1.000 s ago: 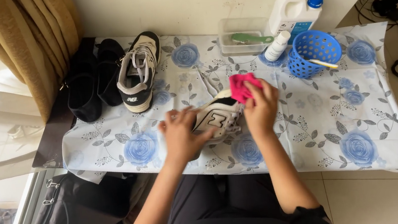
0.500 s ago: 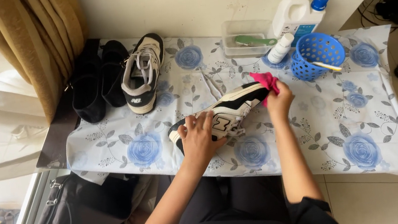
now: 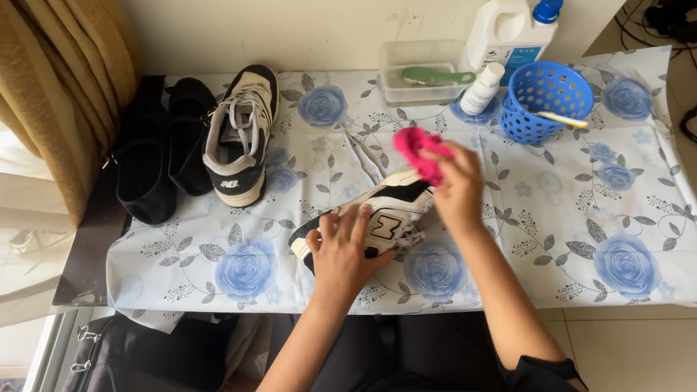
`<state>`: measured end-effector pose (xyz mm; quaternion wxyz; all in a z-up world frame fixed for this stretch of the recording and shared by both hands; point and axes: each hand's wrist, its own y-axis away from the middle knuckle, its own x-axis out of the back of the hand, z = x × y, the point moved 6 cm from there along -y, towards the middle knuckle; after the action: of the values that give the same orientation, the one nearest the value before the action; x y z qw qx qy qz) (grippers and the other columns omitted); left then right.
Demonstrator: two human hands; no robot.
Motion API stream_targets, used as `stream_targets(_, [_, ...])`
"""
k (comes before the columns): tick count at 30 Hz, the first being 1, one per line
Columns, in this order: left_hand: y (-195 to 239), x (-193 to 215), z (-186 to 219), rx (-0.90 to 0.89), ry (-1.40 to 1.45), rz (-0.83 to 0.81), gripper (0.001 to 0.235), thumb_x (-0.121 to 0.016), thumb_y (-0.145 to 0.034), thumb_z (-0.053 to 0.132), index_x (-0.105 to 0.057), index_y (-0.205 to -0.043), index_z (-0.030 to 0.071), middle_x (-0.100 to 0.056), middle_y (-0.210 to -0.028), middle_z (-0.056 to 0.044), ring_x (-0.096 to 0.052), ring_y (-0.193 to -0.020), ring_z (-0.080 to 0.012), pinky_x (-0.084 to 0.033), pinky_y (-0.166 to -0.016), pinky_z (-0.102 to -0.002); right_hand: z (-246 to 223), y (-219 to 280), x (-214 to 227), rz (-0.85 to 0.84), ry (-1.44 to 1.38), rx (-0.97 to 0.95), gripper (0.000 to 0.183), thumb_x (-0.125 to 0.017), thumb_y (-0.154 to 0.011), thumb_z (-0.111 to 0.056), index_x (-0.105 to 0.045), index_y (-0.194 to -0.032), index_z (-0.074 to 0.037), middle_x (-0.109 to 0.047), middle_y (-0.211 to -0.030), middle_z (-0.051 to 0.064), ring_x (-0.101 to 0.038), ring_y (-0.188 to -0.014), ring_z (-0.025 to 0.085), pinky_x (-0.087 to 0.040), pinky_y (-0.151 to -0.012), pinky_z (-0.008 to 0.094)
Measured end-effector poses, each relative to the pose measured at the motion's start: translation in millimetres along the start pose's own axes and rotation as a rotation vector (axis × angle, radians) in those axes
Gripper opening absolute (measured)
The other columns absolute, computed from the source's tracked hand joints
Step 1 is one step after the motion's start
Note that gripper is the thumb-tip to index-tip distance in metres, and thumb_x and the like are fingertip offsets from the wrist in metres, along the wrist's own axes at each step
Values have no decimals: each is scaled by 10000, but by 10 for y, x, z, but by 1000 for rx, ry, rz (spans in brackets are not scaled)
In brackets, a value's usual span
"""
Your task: The person scrubs the sole of a sneaker with a toothbrush and then wipes the entire shoe with a pink cloth. They rotate the shoe to clean different sides, including the upper, laces, and sole, using the cloth to remove residue.
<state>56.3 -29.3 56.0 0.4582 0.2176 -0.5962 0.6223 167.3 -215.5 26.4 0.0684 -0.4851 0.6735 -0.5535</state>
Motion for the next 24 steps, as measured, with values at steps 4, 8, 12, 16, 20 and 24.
stream_targets(4, [69,-93,78,-25,-48,26,787,-792,-485,466,-543,-1147,121,-590,-1047,-85,-404,-897,-215,-258,-681,-362,-55,-64,193,82,-74,-191,412,-491,-729,149,-697,-927,-147,-590,-983,72,-551,-921,297,-433,-863,362])
stream_targets(8, [78,-90,82,-22,-66,81,779,-802,-477,459,-558,-1134,119,-592,-1031,-89,-393,-893,-210,-241,-688,-363,462,238,130,259,-357,-767,275,-495,-781,-3,-669,-942,-143,-600,-906,78,-550,-834,235,-446,-779,351])
stream_targets(12, [79,-177,-14,-12,-73,53,773,-783,-518,464,-536,-1151,96,-582,-1026,-99,-381,-912,-212,-243,-718,-366,593,837,-252,254,-756,-1375,339,-449,-791,-15,-601,-1072,-128,-600,-873,111,-585,-763,230,-520,-682,438])
stream_targets(16, [51,-219,-26,5,-130,26,823,-794,-484,457,-514,-1160,82,-574,-1025,-104,-383,-924,-221,-265,-725,-371,428,959,-196,165,-825,-1442,361,-392,-837,-30,-479,-1185,11,-556,-1013,218,-568,-927,319,-464,-823,554])
stream_targets(20, [-167,-140,-155,16,-126,-68,793,-784,-408,229,-506,-1137,88,-601,-948,-89,-422,-905,-234,-271,-742,-396,42,772,74,54,-929,-1465,276,-454,-870,-71,-528,-1131,-22,-590,-923,172,-613,-825,268,-522,-753,490])
stream_targets(24, [-465,-404,-565,221,81,-175,422,-657,-563,198,-652,-970,86,-634,-685,-61,-478,-765,-227,-254,-731,-371,238,825,379,137,-831,-1345,271,-457,-879,-76,-556,-1125,-129,-598,-950,170,-626,-842,293,-542,-745,468])
